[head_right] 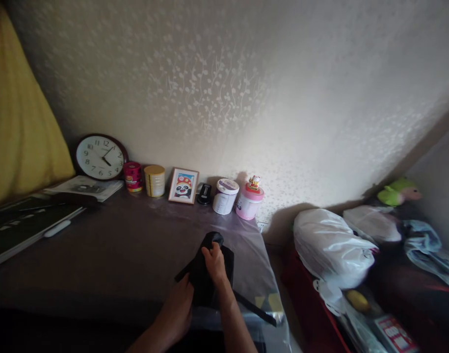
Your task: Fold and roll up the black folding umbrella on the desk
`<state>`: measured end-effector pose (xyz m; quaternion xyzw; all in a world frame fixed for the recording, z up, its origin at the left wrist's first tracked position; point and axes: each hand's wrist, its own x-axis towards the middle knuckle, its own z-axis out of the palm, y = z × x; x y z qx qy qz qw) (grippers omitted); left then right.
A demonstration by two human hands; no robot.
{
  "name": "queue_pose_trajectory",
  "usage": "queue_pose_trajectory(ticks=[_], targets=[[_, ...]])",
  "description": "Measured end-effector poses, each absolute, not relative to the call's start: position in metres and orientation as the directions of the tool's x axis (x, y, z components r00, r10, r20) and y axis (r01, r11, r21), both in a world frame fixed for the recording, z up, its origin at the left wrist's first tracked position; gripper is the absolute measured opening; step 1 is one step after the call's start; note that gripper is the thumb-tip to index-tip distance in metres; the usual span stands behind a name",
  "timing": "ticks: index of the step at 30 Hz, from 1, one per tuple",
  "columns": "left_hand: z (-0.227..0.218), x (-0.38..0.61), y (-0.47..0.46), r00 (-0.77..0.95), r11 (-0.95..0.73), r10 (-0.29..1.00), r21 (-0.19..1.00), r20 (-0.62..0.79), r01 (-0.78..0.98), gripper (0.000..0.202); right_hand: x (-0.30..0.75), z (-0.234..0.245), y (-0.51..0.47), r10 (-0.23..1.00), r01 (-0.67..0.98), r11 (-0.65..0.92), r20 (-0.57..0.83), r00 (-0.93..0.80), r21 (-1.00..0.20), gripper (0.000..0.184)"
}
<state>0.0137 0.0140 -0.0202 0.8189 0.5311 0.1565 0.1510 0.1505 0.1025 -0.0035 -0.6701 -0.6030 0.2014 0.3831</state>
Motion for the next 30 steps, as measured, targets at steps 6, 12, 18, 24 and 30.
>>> queue_pose_trajectory(ticks=[6, 12, 18, 24, 30], targets=[[-0.021, 0.007, 0.012, 0.372, -0.395, 0.917, 0.442, 0.142, 0.806, 0.071, 0.142, 0.006, 0.101, 0.971, 0.729, -0.084, 0.107, 0.212, -0.68, 0.034], [-0.049, -0.011, 0.007, 0.376, -0.447, 0.894, 0.403, 0.245, 0.799, 0.052, 0.135, 0.019, 0.095, 1.0, 0.608, 0.021, 0.016, -0.014, -0.793, 0.023], [-0.02, 0.001, 0.004, 0.325, -0.504, 0.832, 0.369, 0.448, 0.781, 0.03, 0.127, 0.027, 0.088, 0.993, 0.763, 0.114, 0.071, -0.089, -0.636, 0.023], [-0.028, 0.023, 0.012, 0.362, -0.521, 0.827, 0.345, 0.43, 0.781, 0.053, 0.129, 0.031, 0.083, 0.977, 0.737, 0.203, 0.085, -0.195, -0.645, 0.023], [-0.046, 0.023, 0.016, 0.398, -0.528, 0.827, 0.309, 0.397, 0.791, 0.059, 0.143, 0.024, 0.056, 0.895, 0.655, 0.442, 0.356, -0.27, -0.613, 0.025]])
